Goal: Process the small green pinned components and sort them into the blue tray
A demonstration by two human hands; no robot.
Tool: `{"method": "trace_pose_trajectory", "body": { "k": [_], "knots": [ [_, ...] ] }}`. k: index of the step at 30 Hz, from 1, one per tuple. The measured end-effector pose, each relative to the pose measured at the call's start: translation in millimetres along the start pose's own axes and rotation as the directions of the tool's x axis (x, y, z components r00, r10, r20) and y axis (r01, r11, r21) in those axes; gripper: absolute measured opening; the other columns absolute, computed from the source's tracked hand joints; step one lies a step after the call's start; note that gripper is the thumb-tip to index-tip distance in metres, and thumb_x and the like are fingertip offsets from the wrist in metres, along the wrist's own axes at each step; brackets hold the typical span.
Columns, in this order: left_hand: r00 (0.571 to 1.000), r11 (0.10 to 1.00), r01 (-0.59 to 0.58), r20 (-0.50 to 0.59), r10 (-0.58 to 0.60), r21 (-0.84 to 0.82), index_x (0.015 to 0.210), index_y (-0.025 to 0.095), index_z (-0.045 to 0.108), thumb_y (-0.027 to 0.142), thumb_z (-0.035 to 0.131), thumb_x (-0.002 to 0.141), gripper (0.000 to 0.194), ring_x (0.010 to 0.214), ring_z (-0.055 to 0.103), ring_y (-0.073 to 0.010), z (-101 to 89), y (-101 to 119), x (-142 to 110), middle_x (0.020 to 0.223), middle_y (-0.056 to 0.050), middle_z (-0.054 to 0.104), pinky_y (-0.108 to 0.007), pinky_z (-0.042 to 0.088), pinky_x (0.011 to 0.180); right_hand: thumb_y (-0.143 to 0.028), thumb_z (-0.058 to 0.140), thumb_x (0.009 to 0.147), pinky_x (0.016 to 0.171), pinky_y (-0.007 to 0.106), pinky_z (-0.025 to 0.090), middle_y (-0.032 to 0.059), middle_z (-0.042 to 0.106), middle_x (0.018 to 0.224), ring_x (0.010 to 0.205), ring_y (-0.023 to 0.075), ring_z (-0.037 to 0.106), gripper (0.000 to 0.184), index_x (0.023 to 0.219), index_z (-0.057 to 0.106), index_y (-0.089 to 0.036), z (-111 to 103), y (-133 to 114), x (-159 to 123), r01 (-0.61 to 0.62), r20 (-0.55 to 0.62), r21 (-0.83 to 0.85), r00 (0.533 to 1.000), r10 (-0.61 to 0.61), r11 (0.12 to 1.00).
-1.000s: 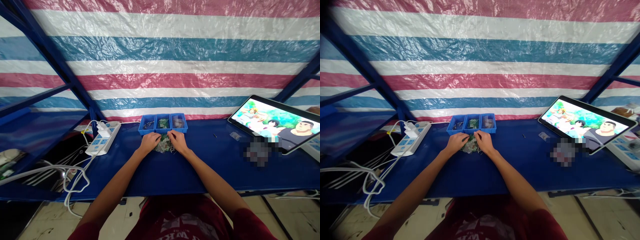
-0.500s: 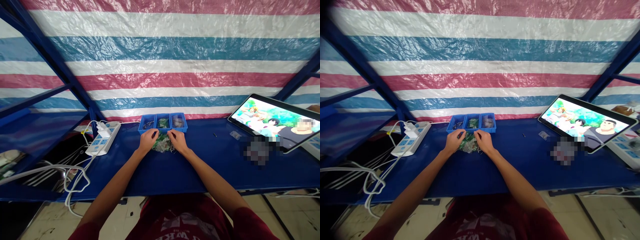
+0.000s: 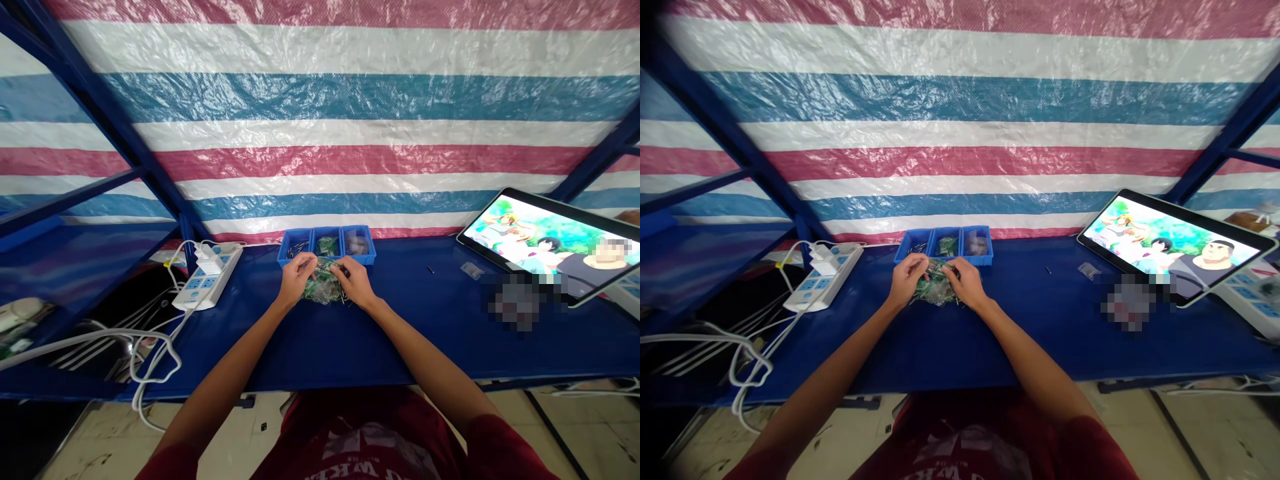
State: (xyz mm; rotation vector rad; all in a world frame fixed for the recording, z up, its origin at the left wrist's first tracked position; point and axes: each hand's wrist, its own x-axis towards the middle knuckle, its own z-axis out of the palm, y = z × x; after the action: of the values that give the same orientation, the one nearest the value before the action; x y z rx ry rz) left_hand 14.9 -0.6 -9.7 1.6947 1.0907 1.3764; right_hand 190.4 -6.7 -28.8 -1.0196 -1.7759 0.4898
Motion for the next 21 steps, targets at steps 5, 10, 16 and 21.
{"method": "trace_pose_trajectory", "body": {
  "k": [5,10,16,21],
  "knots": [
    [0.995,0.998,0.052,0.086,-0.056,0.045,0.077,0.016,0.065,0.045,0.069,0.074,0.03,0.058,0.057,-0.0146,0.5,0.8,1.2,0.067,-0.002,0.063,-0.025,0.049,0.054,-0.046,0.051,0.091,0.071,0.03,0.048,0.0066,0.067,0.081,0.071,0.0185,0.06,0.032,0.088,0.068,-0.019,-0.4,0.1,-0.4,-0.022,-0.049,0.001,0.999,0.022,1.0],
    [0.996,0.998,0.06,0.068,-0.059,-0.006,0.065,0.016,0.063,0.041,0.07,0.074,0.028,0.052,0.058,-0.0136,0.1,-0.9,4.3,0.062,-0.002,0.062,-0.026,0.05,0.054,-0.049,0.05,0.09,0.065,0.028,0.047,0.0061,0.068,0.083,0.069,0.0177,0.06,0.034,0.093,0.068,-0.02,-2.3,-3.4,0.2,-0.064,-0.075,0.059,0.995,0.069,0.996],
    [0.973,0.967,0.204,0.14,-0.184,-0.151,0.068,0.016,0.062,0.043,0.075,0.069,0.03,0.061,0.062,-0.0167,2.7,-1.1,4.2,0.063,-0.001,0.062,-0.028,0.054,0.056,-0.045,0.044,0.093,0.063,0.027,0.044,0.0037,0.062,0.069,0.062,0.0157,0.055,0.037,0.075,0.061,-0.019,-5.6,-2.5,1.7,-0.046,-0.054,-0.015,0.998,0.045,0.999],
    [0.95,0.95,0.279,0.185,-0.252,-0.138,0.064,0.015,0.063,0.044,0.077,0.066,0.032,0.062,0.062,-0.0182,2.7,-0.7,5.4,0.059,-0.002,0.06,-0.027,0.051,0.053,-0.044,0.042,0.094,0.066,0.028,0.046,0.0056,0.064,0.079,0.069,0.017,0.057,0.036,0.084,0.065,-0.019,-4.4,-1.7,0.4,-0.011,-0.034,-0.012,0.999,0.01,1.0]
  ]
}}
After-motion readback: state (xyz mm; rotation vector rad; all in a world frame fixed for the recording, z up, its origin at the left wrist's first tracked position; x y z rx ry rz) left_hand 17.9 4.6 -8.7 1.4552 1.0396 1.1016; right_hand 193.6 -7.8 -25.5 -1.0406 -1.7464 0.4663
